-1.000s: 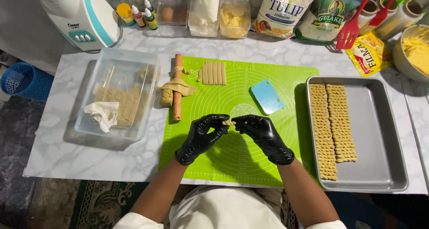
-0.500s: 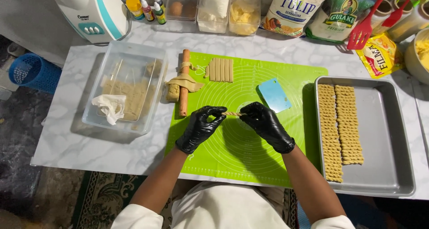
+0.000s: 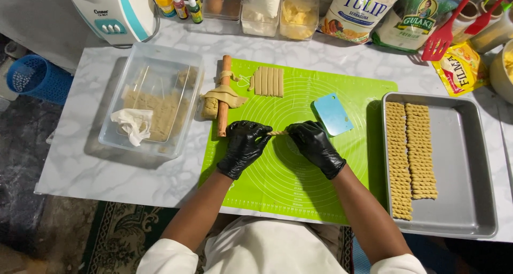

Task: The person rolls small pieces of dough into thin cylindrical shapes on a green silicone mat. They use a blue plastic scraper to cut the dough and then place the finished pieces onto a metal baking tray.

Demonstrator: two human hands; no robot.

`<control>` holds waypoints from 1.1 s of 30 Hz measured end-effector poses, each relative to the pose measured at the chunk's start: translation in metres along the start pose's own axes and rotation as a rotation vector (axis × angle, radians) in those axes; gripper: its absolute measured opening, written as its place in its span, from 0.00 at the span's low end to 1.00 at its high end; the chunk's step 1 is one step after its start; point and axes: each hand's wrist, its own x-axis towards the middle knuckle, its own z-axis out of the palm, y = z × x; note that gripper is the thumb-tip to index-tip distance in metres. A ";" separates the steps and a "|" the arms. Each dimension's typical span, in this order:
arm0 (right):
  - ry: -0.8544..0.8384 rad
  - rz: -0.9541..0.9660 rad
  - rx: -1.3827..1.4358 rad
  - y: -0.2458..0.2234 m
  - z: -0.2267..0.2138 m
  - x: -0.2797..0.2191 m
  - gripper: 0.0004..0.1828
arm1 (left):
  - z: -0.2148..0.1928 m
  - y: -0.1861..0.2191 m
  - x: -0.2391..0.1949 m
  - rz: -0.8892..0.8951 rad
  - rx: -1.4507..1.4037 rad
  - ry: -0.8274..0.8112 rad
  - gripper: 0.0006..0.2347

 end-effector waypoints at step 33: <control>-0.066 0.265 0.240 -0.002 0.006 0.004 0.10 | 0.024 -0.009 -0.006 0.251 0.302 -0.023 0.05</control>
